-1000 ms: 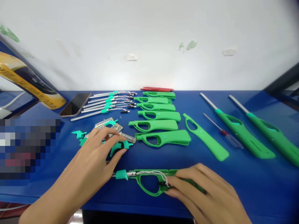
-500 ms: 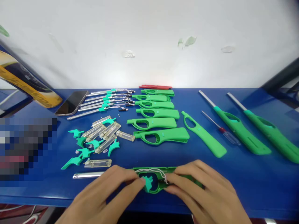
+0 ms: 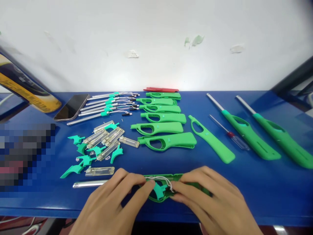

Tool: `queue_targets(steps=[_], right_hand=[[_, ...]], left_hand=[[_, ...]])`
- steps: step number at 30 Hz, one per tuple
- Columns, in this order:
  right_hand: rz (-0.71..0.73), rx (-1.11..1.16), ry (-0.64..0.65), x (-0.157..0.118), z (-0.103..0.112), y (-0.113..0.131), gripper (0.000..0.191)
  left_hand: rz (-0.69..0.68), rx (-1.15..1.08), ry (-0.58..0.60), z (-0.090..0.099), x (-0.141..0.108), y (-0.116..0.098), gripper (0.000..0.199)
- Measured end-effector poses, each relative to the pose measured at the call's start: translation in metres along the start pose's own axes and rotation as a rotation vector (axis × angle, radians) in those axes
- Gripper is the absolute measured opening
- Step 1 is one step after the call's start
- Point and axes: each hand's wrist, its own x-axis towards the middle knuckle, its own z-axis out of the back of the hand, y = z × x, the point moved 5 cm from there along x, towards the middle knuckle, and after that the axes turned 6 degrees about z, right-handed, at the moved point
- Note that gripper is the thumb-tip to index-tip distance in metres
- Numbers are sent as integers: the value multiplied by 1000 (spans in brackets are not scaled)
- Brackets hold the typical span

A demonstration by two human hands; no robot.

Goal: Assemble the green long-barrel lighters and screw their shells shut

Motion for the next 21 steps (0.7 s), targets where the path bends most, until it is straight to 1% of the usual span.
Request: queue_targets(steps=[2,4,8,11,13,16,21], right_hand=[[-9,6,-1,0,-2,0,29],[-23,2,-2,-1,-3,0,28],[-46,2,-7,-2,-3,-1,23],[-42,10,-15,-3,-2,0,22],[-38,9,-29,-4,-3,-1,21],[-38,4,-40,-5,-4,-1,20],[-28,9,-56,-6,-5,-1,16]], left_hand=[[-31,-47,-22,0,4,-1,49],[-31,-63,-29,-3,6,-1,47],[38,-41,-43,-6,4,1,52],[36,-28,-67,-6,2,1,56],[38,-29,-50,-6,2,2,57],[18,-43,-22,-6,5,5,51],[23,-103,-29,-8,9,5,41]])
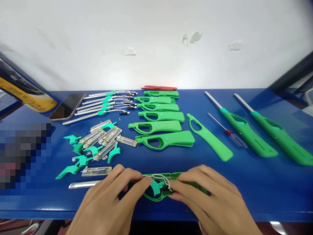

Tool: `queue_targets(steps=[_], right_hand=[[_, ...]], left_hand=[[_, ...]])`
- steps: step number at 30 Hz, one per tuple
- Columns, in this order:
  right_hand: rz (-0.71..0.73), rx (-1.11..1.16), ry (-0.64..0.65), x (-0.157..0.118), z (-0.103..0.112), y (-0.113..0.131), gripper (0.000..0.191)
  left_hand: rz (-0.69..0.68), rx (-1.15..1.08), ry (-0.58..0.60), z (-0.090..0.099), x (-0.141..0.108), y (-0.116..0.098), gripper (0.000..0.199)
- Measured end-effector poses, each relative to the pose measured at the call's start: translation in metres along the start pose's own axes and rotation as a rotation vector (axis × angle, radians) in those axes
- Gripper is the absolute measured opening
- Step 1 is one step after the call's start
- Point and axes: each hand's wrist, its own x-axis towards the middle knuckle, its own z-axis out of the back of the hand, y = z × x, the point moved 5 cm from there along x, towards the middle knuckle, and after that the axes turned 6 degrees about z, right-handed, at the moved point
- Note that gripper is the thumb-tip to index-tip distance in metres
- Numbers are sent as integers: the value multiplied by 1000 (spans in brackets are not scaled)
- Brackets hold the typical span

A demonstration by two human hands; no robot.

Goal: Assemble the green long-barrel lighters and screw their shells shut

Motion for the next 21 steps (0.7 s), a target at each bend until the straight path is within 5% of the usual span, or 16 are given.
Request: queue_targets(steps=[8,21], right_hand=[[-23,33,-4,-2,2,0,15],[-66,78,-43,4,9,0,31]], left_hand=[[67,-114,-96,2,4,-7,30],[29,-153,-45,-4,4,-6,24]])
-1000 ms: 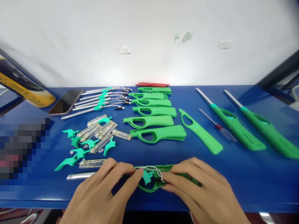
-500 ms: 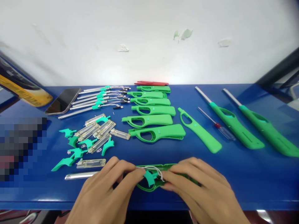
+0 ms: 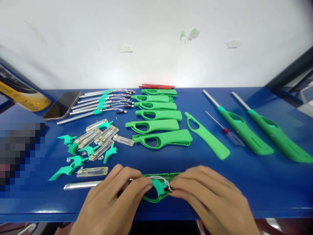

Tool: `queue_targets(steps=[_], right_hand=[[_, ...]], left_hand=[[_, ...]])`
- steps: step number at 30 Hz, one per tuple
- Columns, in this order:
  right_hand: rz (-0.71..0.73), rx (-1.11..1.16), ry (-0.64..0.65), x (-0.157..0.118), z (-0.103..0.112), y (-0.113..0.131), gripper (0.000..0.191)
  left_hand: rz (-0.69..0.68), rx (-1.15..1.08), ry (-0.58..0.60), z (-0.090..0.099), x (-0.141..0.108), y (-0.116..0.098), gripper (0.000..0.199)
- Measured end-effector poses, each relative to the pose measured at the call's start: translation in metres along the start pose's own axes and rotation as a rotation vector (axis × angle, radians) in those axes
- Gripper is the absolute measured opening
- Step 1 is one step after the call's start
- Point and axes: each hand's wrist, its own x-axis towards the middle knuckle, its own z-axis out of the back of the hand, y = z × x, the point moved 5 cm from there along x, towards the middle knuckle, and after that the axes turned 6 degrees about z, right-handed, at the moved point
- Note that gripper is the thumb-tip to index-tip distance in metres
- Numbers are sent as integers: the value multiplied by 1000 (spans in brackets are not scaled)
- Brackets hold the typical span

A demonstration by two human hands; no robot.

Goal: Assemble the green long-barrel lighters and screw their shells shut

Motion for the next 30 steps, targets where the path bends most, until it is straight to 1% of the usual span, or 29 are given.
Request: queue_targets(steps=[3,5,9,12,14,17,22,23,25,27,30], right_hand=[[-65,-3,14,-1,-1,-2,34],[-77,1,16,-3,-3,-2,36],[-54,12,-1,-4,-5,-2,35],[-23,6,-8,-4,-4,0,31],[-9,-4,-18,-4,-2,1,27],[0,-10,-27,-3,-1,1,24],[29,-56,-14,-2,-1,3,29],[32,-60,-21,-1,0,4,31],[35,-56,-39,0,1,4,34],[36,-54,-34,1,1,4,32],[37,-62,-29,1,2,3,31]], left_hand=[[-20,33,34,0,-2,0,27],[-18,50,35,-2,-3,1,31],[50,56,-28,-9,-9,5,43],[69,72,-38,-19,-15,7,53],[76,85,-34,-23,-19,8,57],[59,98,-27,-18,-21,8,60],[-17,189,62,-6,-23,10,53],[-42,207,82,-6,-23,11,55],[-67,226,80,-6,-24,13,61],[-59,223,89,-9,-24,15,64],[-39,198,102,-12,-21,15,64]])
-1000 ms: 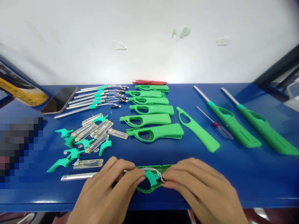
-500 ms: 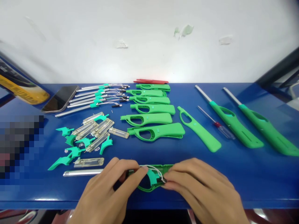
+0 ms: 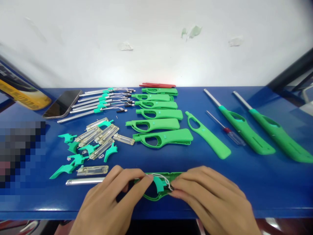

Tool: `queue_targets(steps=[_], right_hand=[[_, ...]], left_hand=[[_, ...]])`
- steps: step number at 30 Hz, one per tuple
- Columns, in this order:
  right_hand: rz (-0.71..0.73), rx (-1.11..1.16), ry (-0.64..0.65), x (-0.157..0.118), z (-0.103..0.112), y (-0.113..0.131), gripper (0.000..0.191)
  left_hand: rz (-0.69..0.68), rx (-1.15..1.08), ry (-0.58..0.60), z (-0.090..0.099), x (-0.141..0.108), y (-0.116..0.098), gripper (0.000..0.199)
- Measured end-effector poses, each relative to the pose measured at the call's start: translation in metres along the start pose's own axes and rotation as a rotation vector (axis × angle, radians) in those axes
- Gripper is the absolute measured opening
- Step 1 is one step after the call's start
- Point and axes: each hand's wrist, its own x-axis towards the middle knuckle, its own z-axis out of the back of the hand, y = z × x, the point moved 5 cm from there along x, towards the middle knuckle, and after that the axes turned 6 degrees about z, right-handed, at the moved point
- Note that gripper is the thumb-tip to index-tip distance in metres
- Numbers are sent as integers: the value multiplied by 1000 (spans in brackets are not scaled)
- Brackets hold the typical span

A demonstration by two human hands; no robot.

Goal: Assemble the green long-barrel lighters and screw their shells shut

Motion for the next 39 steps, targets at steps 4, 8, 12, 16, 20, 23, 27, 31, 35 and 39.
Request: queue_targets(steps=[4,8,12,16,20,23,27,31,35,39], right_hand=[[-3,6,9,0,0,0,29],[-9,9,6,-2,-1,1,26],[-14,-2,-13,-2,-1,1,27],[-7,-29,-23,-1,0,0,27],[-14,-29,-25,0,1,2,27],[-33,-33,-36,-1,1,2,27],[-32,-34,-32,-1,0,2,25],[-36,-32,-26,-2,0,2,26],[-34,-50,-39,-2,1,2,25],[-28,-45,-35,-2,0,2,25]], left_hand=[[71,-52,-13,7,9,-4,67],[91,-51,-12,14,16,-9,64],[71,-57,-26,12,15,-8,57],[41,-62,-66,9,10,-5,50],[52,-57,-88,13,10,-6,48],[65,-97,-117,19,11,-8,45],[55,-120,-88,17,10,-8,45],[52,-64,-88,14,7,-7,49],[62,-35,-93,13,6,-8,50],[65,-27,-83,12,7,-9,49]])
